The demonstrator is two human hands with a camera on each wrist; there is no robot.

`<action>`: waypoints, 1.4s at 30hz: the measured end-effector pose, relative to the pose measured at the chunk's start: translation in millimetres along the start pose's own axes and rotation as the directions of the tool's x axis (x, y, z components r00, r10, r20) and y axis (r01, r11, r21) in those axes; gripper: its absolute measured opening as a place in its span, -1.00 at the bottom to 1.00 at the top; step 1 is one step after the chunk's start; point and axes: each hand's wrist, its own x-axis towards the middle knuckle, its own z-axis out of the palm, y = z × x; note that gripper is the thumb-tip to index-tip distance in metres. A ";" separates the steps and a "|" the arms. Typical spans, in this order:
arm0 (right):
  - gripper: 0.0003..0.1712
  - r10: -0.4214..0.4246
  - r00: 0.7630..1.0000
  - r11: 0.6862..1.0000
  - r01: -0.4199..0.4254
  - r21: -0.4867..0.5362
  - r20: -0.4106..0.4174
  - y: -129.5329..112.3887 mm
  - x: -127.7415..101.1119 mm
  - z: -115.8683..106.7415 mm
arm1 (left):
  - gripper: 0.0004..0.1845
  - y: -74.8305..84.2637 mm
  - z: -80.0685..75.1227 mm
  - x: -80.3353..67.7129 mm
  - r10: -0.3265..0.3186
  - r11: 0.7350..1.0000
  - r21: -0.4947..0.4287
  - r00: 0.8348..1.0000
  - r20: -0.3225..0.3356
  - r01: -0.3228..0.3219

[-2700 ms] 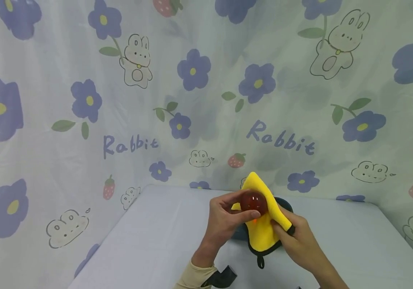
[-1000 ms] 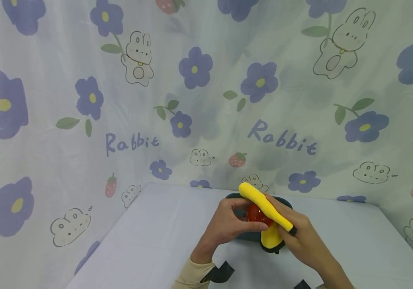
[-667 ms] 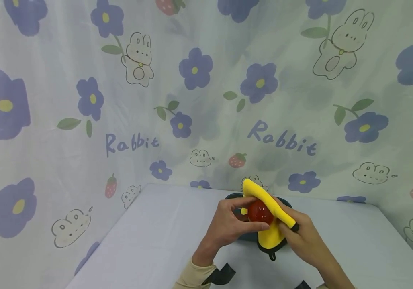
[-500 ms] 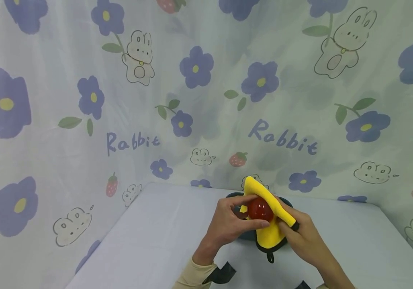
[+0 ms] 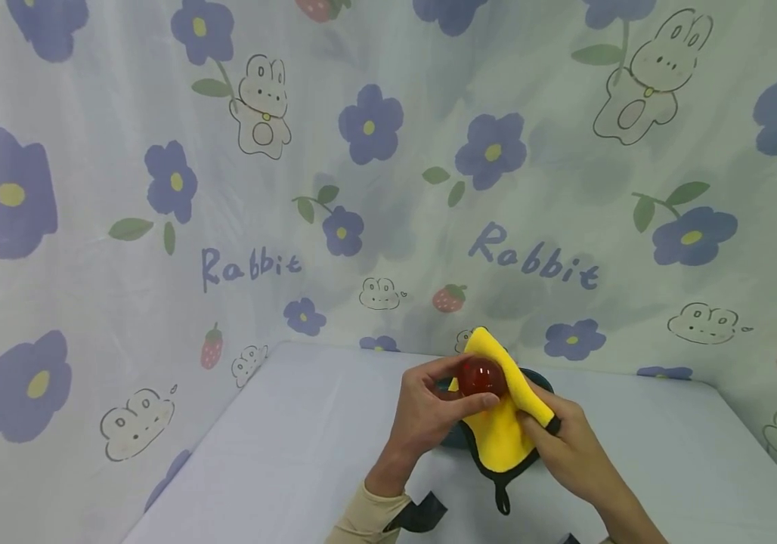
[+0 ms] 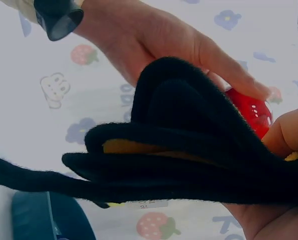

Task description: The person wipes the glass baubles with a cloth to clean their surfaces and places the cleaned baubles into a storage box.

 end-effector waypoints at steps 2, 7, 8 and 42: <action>-0.50 0.018 1.000 1.000 -0.018 0.005 -0.001 -1.1 -0.1 -0.2 | -0.44 -0.1 0.0 0.3 -0.014 1.000 0.006 1.000 -0.013 0.014; -0.43 0.047 0.999 0.999 -0.047 -0.019 -0.006 -3.7 -0.5 -0.3 | -0.45 -1.5 -1.0 0.8 -0.048 0.998 0.027 0.998 -0.031 0.048; -0.41 0.051 0.999 0.998 -0.052 -0.026 -0.007 -4.1 -0.7 -0.3 | -0.45 -1.9 -1.3 1.0 -0.055 0.998 0.030 0.998 -0.032 0.056; -0.08 -0.288 0.958 0.918 0.277 -0.284 0.005 0.5 0.5 -2.0 | -0.55 1.4 -5.5 -1.5 -0.100 0.987 0.141 0.974 0.202 0.072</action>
